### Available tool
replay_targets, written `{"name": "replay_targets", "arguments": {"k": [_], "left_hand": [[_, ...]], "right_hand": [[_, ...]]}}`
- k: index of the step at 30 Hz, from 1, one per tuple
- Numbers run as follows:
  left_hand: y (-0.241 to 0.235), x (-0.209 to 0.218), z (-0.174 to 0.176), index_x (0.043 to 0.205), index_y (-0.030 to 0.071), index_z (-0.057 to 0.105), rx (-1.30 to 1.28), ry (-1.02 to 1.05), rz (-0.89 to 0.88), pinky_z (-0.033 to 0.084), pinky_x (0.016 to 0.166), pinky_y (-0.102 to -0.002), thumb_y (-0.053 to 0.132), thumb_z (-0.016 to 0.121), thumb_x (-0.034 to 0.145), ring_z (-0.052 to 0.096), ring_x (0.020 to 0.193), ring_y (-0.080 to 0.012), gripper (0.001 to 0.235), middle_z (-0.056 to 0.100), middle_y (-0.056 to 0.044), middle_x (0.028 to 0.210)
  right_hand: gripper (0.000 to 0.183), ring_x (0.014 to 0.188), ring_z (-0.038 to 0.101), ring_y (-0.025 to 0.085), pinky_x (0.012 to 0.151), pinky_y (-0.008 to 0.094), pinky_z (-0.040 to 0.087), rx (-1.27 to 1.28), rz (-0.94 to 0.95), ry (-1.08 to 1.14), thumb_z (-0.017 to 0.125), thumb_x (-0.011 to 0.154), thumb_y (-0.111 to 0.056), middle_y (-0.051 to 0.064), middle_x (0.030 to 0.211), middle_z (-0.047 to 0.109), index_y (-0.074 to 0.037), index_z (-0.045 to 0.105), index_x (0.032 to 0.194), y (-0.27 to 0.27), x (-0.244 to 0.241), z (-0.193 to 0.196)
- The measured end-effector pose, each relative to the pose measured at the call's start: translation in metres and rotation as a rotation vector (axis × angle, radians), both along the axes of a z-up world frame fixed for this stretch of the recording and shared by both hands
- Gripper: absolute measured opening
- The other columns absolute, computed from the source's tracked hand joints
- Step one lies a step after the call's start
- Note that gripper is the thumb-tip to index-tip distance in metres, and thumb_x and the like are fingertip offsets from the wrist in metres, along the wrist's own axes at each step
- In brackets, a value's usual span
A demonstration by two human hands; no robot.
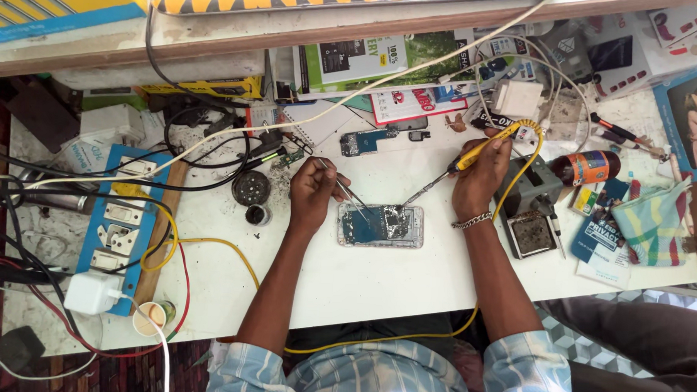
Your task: The person uses a soldering iron and tweezers to apply solder to a small circuit board placed on a workbench. They repeatedly heat and adjust components on the board while maintaining a steady hand.
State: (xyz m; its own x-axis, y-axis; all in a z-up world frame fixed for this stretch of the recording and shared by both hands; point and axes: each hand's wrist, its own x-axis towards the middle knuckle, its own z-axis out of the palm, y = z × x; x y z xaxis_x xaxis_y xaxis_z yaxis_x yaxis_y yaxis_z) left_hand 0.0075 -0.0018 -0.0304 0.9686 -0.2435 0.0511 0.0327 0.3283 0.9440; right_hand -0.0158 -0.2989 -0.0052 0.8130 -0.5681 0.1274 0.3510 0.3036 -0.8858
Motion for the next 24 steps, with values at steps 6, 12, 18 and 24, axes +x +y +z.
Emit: {"name": "replay_targets", "arguments": {"k": [6, 12, 18, 24], "left_hand": [[0.0, -0.0003, -0.0005, 0.105, 0.006, 0.056, 0.029, -0.004, 0.002, 0.056, 0.059, -0.024, 0.035, 0.062, 0.105, 0.07, 0.064, -0.0122, 0.029, 0.074, -0.012, 0.086], [-0.0001, -0.0002, 0.0007, 0.106, 0.006, 0.056, 0.027, -0.019, 0.001, 0.055, 0.059, -0.024, 0.033, 0.063, 0.106, 0.069, 0.064, -0.0119, 0.028, 0.074, -0.013, 0.087], [-0.0001, 0.0001, 0.0016, 0.104, 0.005, 0.055, 0.011, -0.012, -0.014, 0.055, 0.057, -0.024, 0.033, 0.063, 0.105, 0.069, 0.063, -0.0124, 0.029, 0.073, -0.013, 0.085], [0.0001, 0.0008, -0.0008, 0.104, 0.005, 0.055, 0.034, -0.016, -0.01, 0.055, 0.057, -0.024, 0.034, 0.064, 0.104, 0.07, 0.064, -0.0124, 0.031, 0.074, -0.013, 0.086]], "right_hand": [[0.037, 0.061, 0.052, 0.012, 0.047, 0.027, 0.045, -0.07, 0.025, 0.012, 0.047, 0.114, -0.043, 0.007, 0.083, 0.057, -0.007, 0.046, 0.124, 0.0011, -0.0024, -0.0001], [0.037, 0.057, 0.051, 0.012, 0.047, 0.027, 0.044, -0.096, 0.034, 0.044, 0.047, 0.113, -0.043, 0.008, 0.082, 0.058, -0.007, 0.046, 0.124, 0.0009, -0.0012, 0.0027], [0.035, 0.057, 0.052, 0.012, 0.047, 0.026, 0.045, -0.062, 0.051, 0.048, 0.047, 0.113, -0.042, 0.008, 0.082, 0.058, -0.008, 0.046, 0.123, 0.0015, 0.0007, 0.0049], [0.033, 0.054, 0.05, 0.011, 0.046, 0.026, 0.044, -0.121, 0.039, 0.088, 0.045, 0.114, -0.041, 0.007, 0.08, 0.058, -0.008, 0.046, 0.12, 0.0, 0.0001, 0.0049]]}}
